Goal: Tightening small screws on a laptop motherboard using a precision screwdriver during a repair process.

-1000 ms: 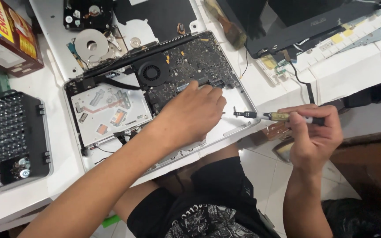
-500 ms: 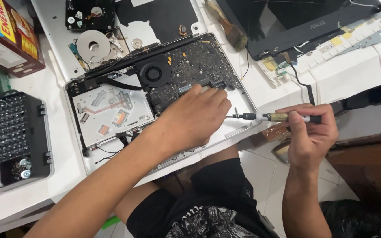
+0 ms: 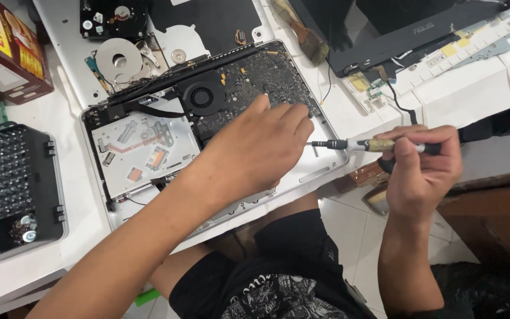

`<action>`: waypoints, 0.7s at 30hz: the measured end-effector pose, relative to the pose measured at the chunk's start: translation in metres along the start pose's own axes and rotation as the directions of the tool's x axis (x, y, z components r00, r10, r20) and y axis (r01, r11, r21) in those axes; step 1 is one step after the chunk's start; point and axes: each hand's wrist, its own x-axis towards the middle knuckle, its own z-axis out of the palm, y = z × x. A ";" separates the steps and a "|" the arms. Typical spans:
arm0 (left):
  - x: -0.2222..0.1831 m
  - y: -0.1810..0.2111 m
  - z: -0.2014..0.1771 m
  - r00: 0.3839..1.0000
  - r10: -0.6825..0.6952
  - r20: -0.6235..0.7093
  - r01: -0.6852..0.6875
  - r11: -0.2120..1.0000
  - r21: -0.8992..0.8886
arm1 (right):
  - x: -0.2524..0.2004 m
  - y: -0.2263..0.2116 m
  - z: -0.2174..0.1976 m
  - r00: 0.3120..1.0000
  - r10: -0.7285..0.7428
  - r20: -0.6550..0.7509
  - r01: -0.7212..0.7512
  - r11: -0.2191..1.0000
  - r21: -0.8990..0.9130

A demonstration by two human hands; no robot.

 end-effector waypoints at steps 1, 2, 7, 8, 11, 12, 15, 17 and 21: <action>0.001 0.000 -0.005 0.999 0.012 -0.030 -0.010 0.998 0.067 | 0.003 -0.004 0.003 1.000 -0.031 0.000 0.031 0.999 -0.036; 0.002 0.000 -0.009 0.998 0.026 -0.060 -0.018 0.991 0.133 | 0.006 -0.009 0.006 0.998 -0.061 0.000 0.061 0.996 -0.071; 0.004 0.003 -0.024 0.991 0.024 -0.132 0.002 0.981 0.195 | 0.016 -0.018 0.013 0.994 -0.111 -0.015 0.109 0.991 -0.076; 0.003 0.002 -0.027 0.987 0.024 -0.157 0.013 0.973 0.229 | 0.017 -0.020 0.015 0.994 -0.110 -0.027 0.107 0.991 -0.086; -0.003 -0.003 -0.029 0.987 0.010 -0.161 0.029 0.970 0.242 | 0.019 -0.020 0.020 0.995 -0.095 -0.023 0.094 0.994 -0.063; -0.007 -0.006 -0.031 0.987 0.006 -0.162 0.034 0.969 0.244 | 0.021 -0.021 0.023 0.995 -0.097 -0.020 0.095 0.994 -0.061; -0.024 -0.014 -0.041 0.990 -0.026 -0.136 0.050 0.983 0.177 | 0.028 -0.024 0.036 0.996 -0.082 0.029 0.082 0.996 -0.017; -0.035 -0.021 -0.052 0.995 -0.094 -0.041 0.089 0.990 -0.113 | 0.033 -0.028 0.047 0.985 -0.120 0.126 0.123 0.992 -0.018; -0.068 -0.054 -0.057 0.972 -0.164 -0.170 0.145 0.982 -0.119 | 0.047 -0.034 0.073 0.948 -0.178 0.263 0.204 0.976 -0.075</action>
